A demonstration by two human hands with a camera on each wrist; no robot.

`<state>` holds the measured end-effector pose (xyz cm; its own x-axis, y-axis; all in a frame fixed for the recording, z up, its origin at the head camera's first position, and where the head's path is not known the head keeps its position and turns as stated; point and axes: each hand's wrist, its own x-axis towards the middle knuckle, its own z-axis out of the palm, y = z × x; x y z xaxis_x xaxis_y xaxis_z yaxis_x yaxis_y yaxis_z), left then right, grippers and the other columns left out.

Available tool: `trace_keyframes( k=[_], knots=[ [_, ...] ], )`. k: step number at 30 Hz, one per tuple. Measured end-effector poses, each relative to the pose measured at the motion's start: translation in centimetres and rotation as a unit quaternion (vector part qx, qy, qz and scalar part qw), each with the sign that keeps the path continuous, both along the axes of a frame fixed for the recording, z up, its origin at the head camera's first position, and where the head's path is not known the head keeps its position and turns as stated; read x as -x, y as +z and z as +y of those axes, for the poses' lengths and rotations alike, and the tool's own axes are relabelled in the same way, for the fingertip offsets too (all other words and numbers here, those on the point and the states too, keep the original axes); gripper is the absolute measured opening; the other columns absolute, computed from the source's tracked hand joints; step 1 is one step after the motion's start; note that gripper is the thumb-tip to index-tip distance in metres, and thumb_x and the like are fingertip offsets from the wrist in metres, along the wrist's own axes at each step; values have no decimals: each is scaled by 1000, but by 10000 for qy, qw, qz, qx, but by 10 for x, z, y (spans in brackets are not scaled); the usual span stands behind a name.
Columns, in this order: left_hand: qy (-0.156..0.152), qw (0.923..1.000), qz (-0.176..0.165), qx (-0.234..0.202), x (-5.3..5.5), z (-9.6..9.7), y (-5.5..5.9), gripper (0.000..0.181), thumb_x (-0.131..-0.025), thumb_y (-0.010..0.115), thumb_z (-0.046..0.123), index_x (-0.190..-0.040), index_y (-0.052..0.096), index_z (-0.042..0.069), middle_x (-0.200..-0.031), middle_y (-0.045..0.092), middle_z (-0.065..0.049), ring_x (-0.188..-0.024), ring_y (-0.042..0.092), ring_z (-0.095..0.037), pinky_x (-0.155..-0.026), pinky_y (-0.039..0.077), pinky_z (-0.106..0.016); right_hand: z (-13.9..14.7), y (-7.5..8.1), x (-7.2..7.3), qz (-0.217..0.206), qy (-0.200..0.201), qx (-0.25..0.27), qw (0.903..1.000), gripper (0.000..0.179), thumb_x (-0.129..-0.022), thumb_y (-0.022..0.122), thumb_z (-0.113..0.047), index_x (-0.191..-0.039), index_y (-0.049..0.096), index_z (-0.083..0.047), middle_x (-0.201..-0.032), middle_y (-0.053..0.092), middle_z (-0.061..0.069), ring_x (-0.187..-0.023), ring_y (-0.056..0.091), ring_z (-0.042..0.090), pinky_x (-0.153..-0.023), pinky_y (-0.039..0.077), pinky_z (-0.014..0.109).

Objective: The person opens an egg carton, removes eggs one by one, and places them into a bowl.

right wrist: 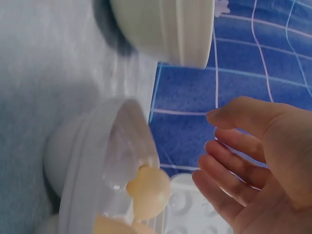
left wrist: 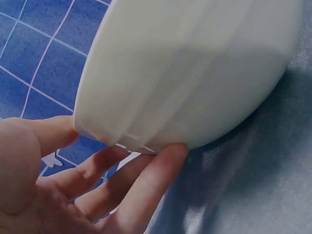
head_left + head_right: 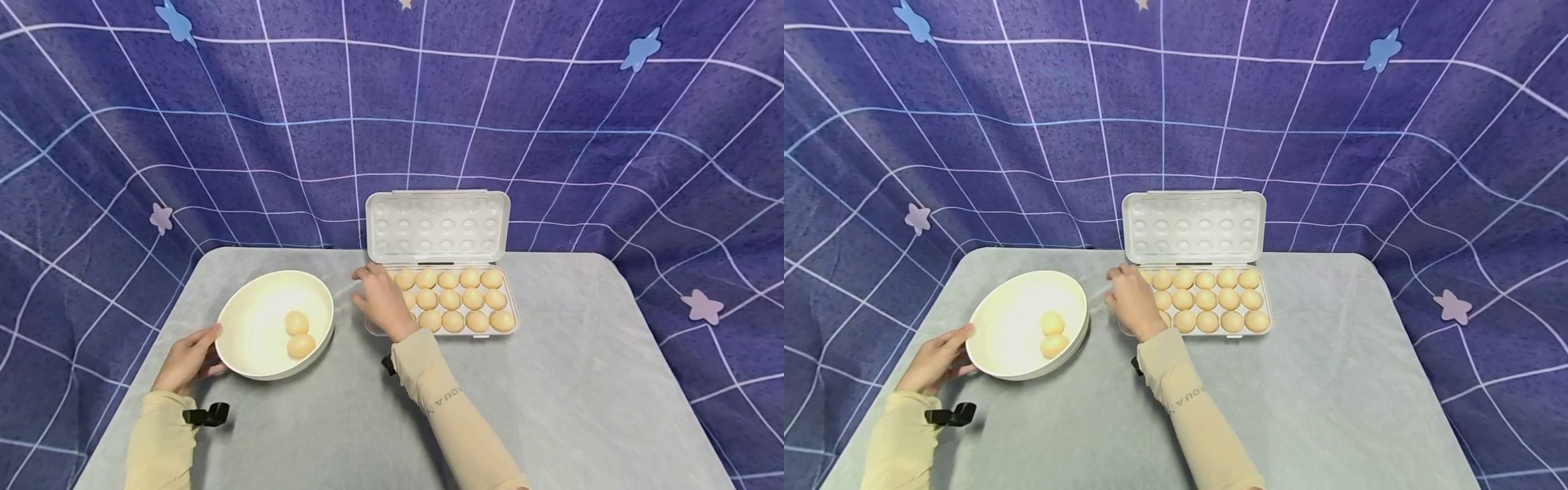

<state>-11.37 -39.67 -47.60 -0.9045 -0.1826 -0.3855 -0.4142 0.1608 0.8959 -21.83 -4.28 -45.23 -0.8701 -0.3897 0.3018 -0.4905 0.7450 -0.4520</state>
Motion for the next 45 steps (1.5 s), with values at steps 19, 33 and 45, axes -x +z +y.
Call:
trace_keyframes(
  k=[19, 33, 45],
  knots=[
    [261, 9996, 4, -52, -18, -5, -23, 83, -98, 58, 48, -144, 34, -17, -87, 69, 9, -77, 70, -5, -68, 63, -33, 16, -34, 8, -87, -553, -103, 9984, 37, -81, 68, 7, -116, 65, 0, -119, 60, 16, -113, 54, 32, -94, 54, 40],
    [112, 9995, -193, 218, -10, 2, -7, 83, -101, 50, 49, -150, 24, -13, -87, 65, 15, -78, 66, 2, -71, 63, -28, 18, -38, 21, -66, -625, 23, 9980, 35, -77, 68, 13, -108, 65, 0, -107, 58, 15, -99, 55, 30, -81, 57, 38],
    [37, 9998, -119, 134, 0, 0, -2, 80, -102, 50, 45, -150, 23, -13, -86, 65, 17, -78, 66, 2, -71, 63, -27, 23, -37, 36, 15, -736, -51, 9973, 32, -83, 73, -4, -114, 66, -1, -111, 64, 13, -103, 58, 27, -92, 54, 36]
  ],
)
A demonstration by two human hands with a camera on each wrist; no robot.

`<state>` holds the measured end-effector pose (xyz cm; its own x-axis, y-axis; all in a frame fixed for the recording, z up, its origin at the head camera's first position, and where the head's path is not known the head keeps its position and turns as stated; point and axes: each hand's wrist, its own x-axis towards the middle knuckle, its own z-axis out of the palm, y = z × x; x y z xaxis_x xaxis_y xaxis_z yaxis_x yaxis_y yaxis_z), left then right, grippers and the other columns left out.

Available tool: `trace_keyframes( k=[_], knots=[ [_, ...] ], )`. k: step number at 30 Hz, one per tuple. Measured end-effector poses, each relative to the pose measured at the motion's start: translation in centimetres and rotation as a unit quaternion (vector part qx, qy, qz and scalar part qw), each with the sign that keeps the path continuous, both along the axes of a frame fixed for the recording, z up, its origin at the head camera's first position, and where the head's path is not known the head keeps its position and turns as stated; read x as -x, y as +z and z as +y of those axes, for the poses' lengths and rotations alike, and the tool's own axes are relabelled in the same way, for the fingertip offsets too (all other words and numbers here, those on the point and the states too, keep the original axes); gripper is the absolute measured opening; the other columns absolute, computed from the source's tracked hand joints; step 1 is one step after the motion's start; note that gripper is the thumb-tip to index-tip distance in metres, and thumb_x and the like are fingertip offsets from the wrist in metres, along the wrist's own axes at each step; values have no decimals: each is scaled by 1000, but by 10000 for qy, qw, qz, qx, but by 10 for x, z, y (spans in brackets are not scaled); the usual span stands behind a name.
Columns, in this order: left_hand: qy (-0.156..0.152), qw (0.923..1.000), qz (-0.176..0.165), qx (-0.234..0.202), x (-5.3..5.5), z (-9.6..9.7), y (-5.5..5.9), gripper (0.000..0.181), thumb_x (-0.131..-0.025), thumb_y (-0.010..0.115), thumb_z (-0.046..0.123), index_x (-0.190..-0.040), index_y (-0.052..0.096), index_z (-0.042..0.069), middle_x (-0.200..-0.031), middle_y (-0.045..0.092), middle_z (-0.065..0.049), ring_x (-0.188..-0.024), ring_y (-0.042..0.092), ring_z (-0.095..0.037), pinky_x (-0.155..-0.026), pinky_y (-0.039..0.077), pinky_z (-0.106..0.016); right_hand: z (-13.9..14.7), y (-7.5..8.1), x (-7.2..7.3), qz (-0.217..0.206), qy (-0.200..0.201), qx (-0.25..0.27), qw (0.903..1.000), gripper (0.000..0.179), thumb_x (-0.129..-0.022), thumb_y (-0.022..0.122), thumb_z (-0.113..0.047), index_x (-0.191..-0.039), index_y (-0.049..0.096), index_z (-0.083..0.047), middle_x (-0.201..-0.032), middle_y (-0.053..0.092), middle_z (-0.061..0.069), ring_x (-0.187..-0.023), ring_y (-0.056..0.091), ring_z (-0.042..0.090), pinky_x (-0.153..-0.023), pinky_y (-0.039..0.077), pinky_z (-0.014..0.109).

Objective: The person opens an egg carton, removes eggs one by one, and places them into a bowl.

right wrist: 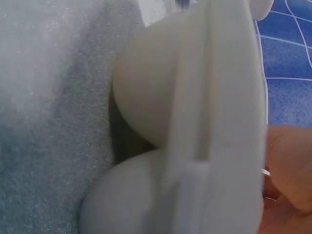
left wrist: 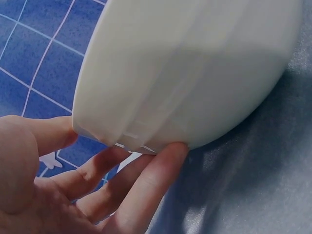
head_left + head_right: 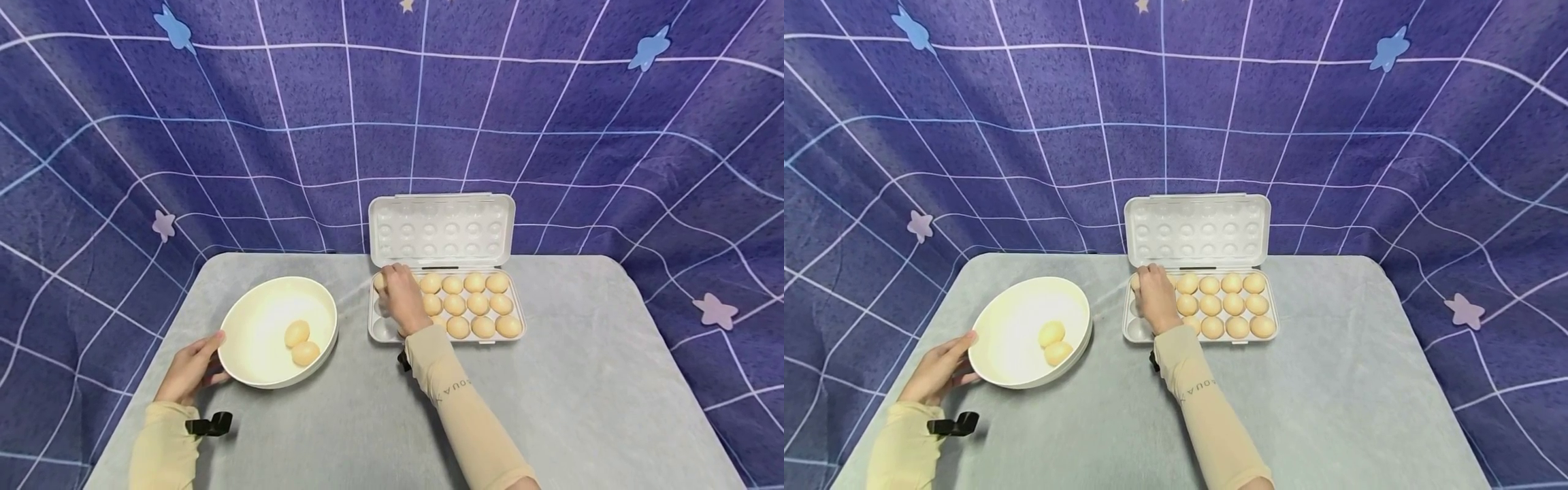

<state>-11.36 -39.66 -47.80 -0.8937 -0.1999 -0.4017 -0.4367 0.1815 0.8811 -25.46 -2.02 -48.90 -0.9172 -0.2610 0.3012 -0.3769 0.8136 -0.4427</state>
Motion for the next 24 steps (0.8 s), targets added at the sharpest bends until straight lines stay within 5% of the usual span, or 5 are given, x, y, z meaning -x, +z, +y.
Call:
trace_keyframes(
  k=[9, 16, 19, 24],
  knots=[
    [36, 9999, -79, -61, -2, 1, 6, 79, -103, 50, 43, -150, 22, -13, -85, 63, 17, -78, 65, 2, -71, 62, -26, 1, 11, -9, 112, -35, 723, 9973, 40, -79, 80, -15, -115, 68, -2, -111, 67, 12, -104, 61, 29, -95, 54, 37],
    [-54, 9999, 48, -152, 1, -7, -4, 85, -100, 54, 49, -150, 22, -13, -89, 65, 16, -81, 67, 0, -74, 63, -30, -7, 30, -22, 323, 325, 1086, 9930, 37, -73, 81, -10, -108, 70, -3, -104, 69, 11, -97, 62, 27, -84, 55, 36],
    [142, 9995, -39, -273, 5, -10, -9, 89, -96, 59, 52, -151, 26, -10, -88, 67, 17, -82, 69, -1, -75, 62, -31, -14, 38, -27, 276, 536, 1067, 9925, 36, -72, 81, -11, -105, 70, -4, -101, 69, 9, -93, 60, 24, -79, 54, 35],
    [22, 9994, 2, -347, 4, -8, -7, 88, -98, 56, 51, -152, 22, -11, -87, 65, 18, -83, 68, 0, -77, 62, -30, -26, 44, -38, 335, 822, 939, 9916, 36, -70, 83, -14, -103, 70, -6, -102, 69, 6, -93, 61, 22, -80, 53, 33]
  ],
)
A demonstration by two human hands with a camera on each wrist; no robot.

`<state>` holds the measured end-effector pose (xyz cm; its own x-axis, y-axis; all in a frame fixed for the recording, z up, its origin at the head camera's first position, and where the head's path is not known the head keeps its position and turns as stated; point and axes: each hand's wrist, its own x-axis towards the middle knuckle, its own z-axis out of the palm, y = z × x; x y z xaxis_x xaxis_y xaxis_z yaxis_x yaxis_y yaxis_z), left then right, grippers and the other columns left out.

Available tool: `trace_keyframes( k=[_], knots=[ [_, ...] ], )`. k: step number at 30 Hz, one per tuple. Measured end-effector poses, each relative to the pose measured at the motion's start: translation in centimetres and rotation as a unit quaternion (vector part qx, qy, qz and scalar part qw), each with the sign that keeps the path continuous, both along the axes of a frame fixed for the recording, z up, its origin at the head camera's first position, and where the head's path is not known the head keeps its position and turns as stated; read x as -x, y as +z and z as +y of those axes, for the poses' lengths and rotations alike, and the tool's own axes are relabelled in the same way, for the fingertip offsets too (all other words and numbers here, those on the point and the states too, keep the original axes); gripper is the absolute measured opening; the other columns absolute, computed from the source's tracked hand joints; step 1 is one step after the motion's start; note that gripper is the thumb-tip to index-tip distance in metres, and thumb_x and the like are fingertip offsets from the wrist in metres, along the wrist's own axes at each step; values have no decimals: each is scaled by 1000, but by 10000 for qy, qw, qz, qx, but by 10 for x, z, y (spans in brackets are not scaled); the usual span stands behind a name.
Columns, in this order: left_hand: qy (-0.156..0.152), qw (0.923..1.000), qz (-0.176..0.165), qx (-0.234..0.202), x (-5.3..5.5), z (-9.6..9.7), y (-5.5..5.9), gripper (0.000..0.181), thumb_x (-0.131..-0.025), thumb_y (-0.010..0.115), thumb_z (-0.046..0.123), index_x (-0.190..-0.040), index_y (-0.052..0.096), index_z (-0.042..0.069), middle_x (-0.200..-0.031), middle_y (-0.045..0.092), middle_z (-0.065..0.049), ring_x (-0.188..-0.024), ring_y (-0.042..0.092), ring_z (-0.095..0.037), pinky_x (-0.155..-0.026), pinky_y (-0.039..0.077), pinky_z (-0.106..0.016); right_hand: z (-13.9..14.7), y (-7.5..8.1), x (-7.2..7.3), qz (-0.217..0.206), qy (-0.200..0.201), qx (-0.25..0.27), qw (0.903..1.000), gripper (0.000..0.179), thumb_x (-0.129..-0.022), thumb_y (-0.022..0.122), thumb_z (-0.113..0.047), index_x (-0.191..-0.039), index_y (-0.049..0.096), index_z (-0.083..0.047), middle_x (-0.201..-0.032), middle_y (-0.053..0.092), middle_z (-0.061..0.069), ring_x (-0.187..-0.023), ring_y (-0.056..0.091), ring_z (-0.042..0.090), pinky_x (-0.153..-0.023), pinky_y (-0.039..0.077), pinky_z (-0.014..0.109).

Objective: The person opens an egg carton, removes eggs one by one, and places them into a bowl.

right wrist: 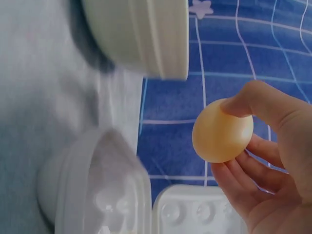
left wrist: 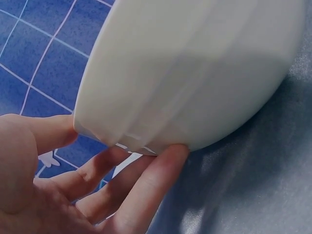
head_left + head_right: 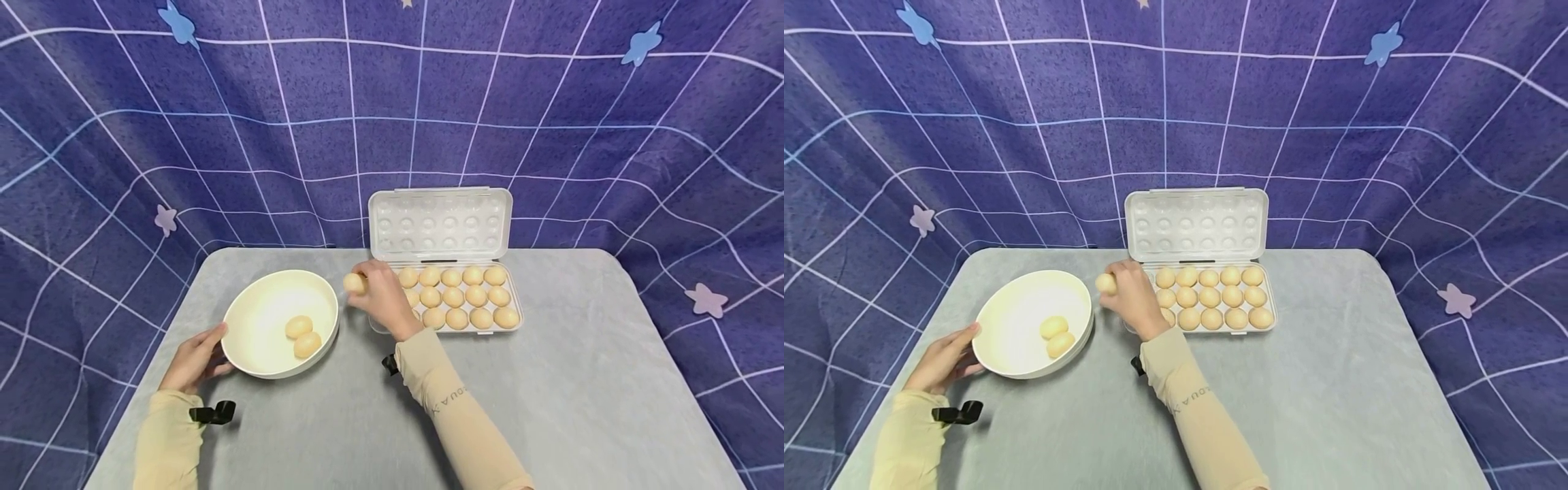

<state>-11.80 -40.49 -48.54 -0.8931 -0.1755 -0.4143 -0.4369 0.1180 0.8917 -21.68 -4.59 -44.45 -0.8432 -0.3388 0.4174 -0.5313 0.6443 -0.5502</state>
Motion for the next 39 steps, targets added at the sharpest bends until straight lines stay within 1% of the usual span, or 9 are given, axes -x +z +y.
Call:
trace_keyframes(
  k=[2, 5, 11, 18, 25, 30, 33, 36, 39],
  knots=[
    [-127, 9999, 46, -10, -1, 2, 3, 86, -101, 53, 48, -152, 18, -12, -88, 64, 19, -82, 67, 2, -77, 62, -29, -5, 1, -3, 32, 116, -8, 9999, 36, -71, 83, -16, -103, 70, -7, -104, 69, 6, -95, 61, 21, -81, 53, 33],
    [-69, 10000, 6, -56, -1, 4, 5, 84, -101, 52, 46, -152, 19, -12, -86, 64, 18, -80, 66, 1, -74, 62, -27, -13, 2, -7, 25, 281, -20, 9996, 35, -72, 82, -17, -104, 70, -8, -105, 68, 5, -99, 60, 20, -84, 52, 31],
    [-50, 9999, -45, -81, -1, 3, 7, 82, -102, 51, 44, -151, 19, -12, -85, 65, 17, -80, 67, 1, -73, 62, -27, -26, 2, -12, 4, 555, -71, 9984, 34, -72, 82, -14, -103, 71, -9, -106, 68, 4, -102, 60, 18, -91, 51, 28],
    [-51, 9999, 21, -155, -3, 4, 8, 84, -102, 52, 45, -151, 18, -13, -84, 66, 17, -80, 67, 0, -73, 62, -27, -38, 0, -16, 91, 704, -198, 9973, 32, -73, 82, -15, -102, 70, -8, -107, 68, 4, -104, 60, 19, -93, 50, 26],
    [3, 9996, -83, -279, -2, 4, 6, 82, -102, 53, 43, -153, 17, -10, -87, 66, 16, -81, 67, 0, -75, 62, -27, -47, -2, -19, 79, 831, -360, 9959, 32, -73, 82, -12, -103, 70, -7, -105, 68, 4, -103, 60, 18, -94, 50, 24],
    [22, 9997, -95, -216, -3, 6, 6, 82, -102, 53, 44, -152, 18, -10, -87, 65, 17, -81, 66, 1, -75, 62, -27, -53, -5, -19, 6, 948, -618, 9936, 33, -72, 81, -9, -104, 71, -7, -104, 68, 3, -102, 60, 17, -92, 51, 23],
    [-20, 9999, -66, -125, -4, 7, 7, 82, -102, 53, 45, -152, 19, -11, -87, 65, 17, -81, 66, 1, -74, 62, -27, -56, -6, -19, -4, 999, -821, 9916, 33, -73, 82, -11, -105, 72, -7, -106, 68, 3, -104, 60, 17, -94, 50, 23],
    [-52, 10000, -33, -34, -5, 7, 7, 83, -102, 52, 45, -152, 19, -11, -86, 65, 17, -80, 66, 1, -73, 62, -27, -59, -8, -20, 42, 1040, -1062, 9889, 33, -74, 82, -12, -105, 72, -8, -108, 69, 2, -107, 60, 17, -98, 49, 22],
    [-35, 10000, 9, -37, -5, 7, 8, 83, -101, 52, 46, -152, 19, -11, -85, 65, 17, -79, 66, 1, -73, 62, -27, -62, -10, -20, 121, 1064, -1333, 9853, 33, -74, 82, -12, -106, 72, -9, -108, 68, 1, -107, 60, 17, -97, 49, 22]
  ],
)
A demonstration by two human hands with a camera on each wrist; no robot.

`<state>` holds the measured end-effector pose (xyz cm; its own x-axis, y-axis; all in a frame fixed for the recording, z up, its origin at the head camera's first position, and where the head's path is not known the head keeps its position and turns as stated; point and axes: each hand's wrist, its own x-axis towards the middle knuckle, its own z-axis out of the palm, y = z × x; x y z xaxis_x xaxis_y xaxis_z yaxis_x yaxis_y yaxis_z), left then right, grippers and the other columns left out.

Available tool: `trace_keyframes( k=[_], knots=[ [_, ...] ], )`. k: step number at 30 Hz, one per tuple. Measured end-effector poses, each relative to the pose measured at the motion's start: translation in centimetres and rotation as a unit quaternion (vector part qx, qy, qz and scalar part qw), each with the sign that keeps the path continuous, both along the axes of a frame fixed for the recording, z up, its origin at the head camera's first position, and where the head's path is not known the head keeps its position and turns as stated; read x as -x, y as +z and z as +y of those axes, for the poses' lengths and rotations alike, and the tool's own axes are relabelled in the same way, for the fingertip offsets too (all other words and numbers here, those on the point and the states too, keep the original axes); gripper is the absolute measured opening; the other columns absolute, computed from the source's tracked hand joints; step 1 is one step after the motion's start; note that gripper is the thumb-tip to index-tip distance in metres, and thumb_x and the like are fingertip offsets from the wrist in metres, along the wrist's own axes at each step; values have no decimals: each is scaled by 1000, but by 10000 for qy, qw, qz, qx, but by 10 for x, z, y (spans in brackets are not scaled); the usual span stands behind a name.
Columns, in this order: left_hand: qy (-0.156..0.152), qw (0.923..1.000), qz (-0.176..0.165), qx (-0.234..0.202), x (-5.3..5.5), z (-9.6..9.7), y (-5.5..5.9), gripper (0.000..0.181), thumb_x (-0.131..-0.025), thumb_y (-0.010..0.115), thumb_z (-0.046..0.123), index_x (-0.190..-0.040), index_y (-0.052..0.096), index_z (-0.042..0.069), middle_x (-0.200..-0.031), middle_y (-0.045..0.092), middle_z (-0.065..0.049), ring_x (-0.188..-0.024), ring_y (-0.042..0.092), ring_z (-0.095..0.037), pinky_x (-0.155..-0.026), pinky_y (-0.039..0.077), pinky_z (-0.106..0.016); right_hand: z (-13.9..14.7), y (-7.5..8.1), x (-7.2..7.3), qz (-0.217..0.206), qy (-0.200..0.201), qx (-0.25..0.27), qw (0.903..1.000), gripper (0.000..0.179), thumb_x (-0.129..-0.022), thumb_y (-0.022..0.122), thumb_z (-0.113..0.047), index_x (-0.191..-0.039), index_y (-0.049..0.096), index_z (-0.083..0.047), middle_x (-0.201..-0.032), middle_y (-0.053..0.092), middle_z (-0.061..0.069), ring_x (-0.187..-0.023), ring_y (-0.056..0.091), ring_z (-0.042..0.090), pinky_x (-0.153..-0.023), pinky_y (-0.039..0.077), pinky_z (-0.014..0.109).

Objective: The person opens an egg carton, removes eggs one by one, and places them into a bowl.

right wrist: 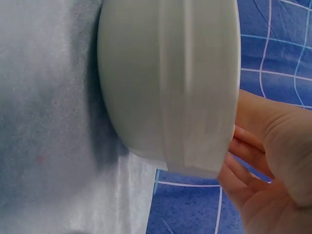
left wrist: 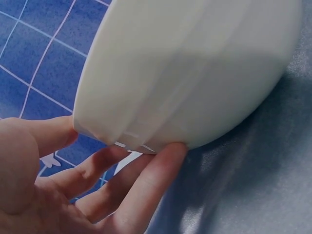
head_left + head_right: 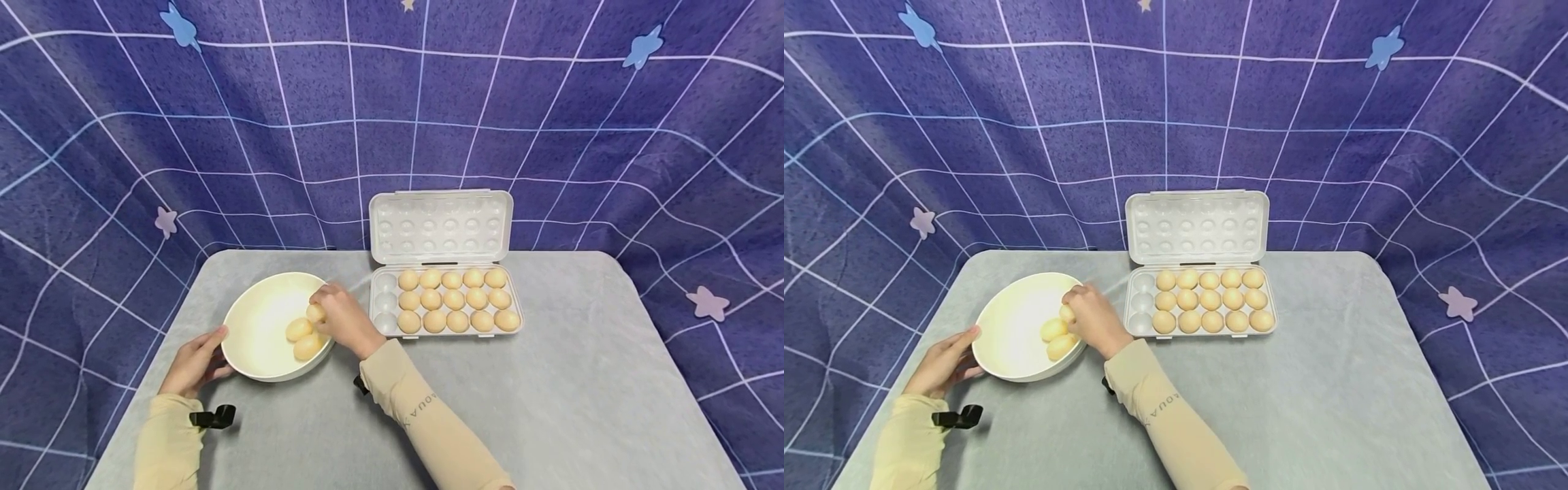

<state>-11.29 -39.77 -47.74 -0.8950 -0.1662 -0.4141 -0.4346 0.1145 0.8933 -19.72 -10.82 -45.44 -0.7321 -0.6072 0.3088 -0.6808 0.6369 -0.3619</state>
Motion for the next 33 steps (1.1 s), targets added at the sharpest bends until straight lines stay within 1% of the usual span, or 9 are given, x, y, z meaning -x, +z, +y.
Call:
trace_keyframes(
  k=[2, 6, 9, 12, 16, 20, 24, 29, 33],
  knots=[
    [32, 10000, 17, -37, -1, 0, 0, 84, -101, 53, 46, -152, 19, -11, -85, 65, 17, -80, 67, 1, -73, 62, -27, -3, -1, -1, 43, -5, -152, 9999, 33, -74, 82, -13, -105, 73, -11, -107, 68, 0, -105, 60, 16, -93, 51, 23],
    [47, 10000, 48, -17, -1, 2, -1, 84, -101, 53, 47, -152, 20, -11, -84, 65, 18, -79, 66, 1, -74, 62, -26, -8, -5, -2, 81, -85, -458, 9989, 31, -73, 81, -14, -102, 73, -14, -102, 66, -1, -100, 59, 16, -80, 54, 24],
    [40, 10000, 78, 47, 0, 3, -1, 83, -101, 52, 47, -152, 21, -11, -84, 64, 18, -79, 66, 2, -73, 62, -25, -11, -8, -2, 154, -108, -628, 9978, 28, -73, 81, -15, -99, 73, -14, -99, 65, -1, -96, 59, 15, -77, 53, 24],
    [38, 9999, 101, 71, 1, 3, 0, 83, -101, 52, 47, -152, 21, -11, -85, 65, 18, -79, 66, 2, -72, 62, -25, -13, -10, -2, 296, -100, -746, 9967, 25, -72, 81, -15, -95, 72, -14, -95, 65, -1, -92, 58, 16, -78, 52, 24],
    [43, 9999, 102, 65, 0, 3, 0, 82, -102, 51, 46, -151, 21, -13, -85, 64, 17, -79, 66, 1, -72, 62, -25, -16, -10, -3, 444, -130, -996, 9940, 23, -73, 81, -18, -93, 71, -15, -94, 66, -1, -92, 58, 16, -82, 52, 25],
    [60, 9999, 93, 91, -1, 3, 1, 82, -102, 51, 47, -151, 21, -12, -85, 64, 17, -80, 66, 1, -72, 62, -25, -20, -8, -6, 480, -230, -1301, 9901, 22, -75, 80, -17, -96, 73, -14, -96, 69, -1, -94, 59, 17, -88, 52, 26],
    [61, 9999, 65, 124, -1, 3, 1, 82, -102, 50, 47, -152, 21, -11, -85, 64, 17, -80, 66, 2, -72, 62, -24, -22, -7, -7, 492, -329, -1523, 9866, 20, -76, 80, -16, -95, 74, -15, -94, 69, -1, -93, 60, 17, -86, 52, 26],
    [83, 9999, 44, 141, -1, 4, 2, 83, -101, 51, 48, -152, 21, -10, -85, 65, 18, -79, 66, 2, -72, 62, -24, -21, -7, -7, 411, -302, -1494, 9875, 21, -75, 81, -16, -95, 74, -15, -93, 68, -2, -93, 58, 17, -87, 52, 26],
    [88, 9999, 40, 141, -2, 4, 3, 82, -102, 51, 47, -152, 21, -11, -86, 65, 17, -79, 66, 2, -73, 62, -25, -19, -7, -6, 439, -196, -1246, 9910, 16, -77, 80, -15, -92, 73, -14, -92, 68, -2, -92, 58, 17, -87, 51, 26]
  ],
)
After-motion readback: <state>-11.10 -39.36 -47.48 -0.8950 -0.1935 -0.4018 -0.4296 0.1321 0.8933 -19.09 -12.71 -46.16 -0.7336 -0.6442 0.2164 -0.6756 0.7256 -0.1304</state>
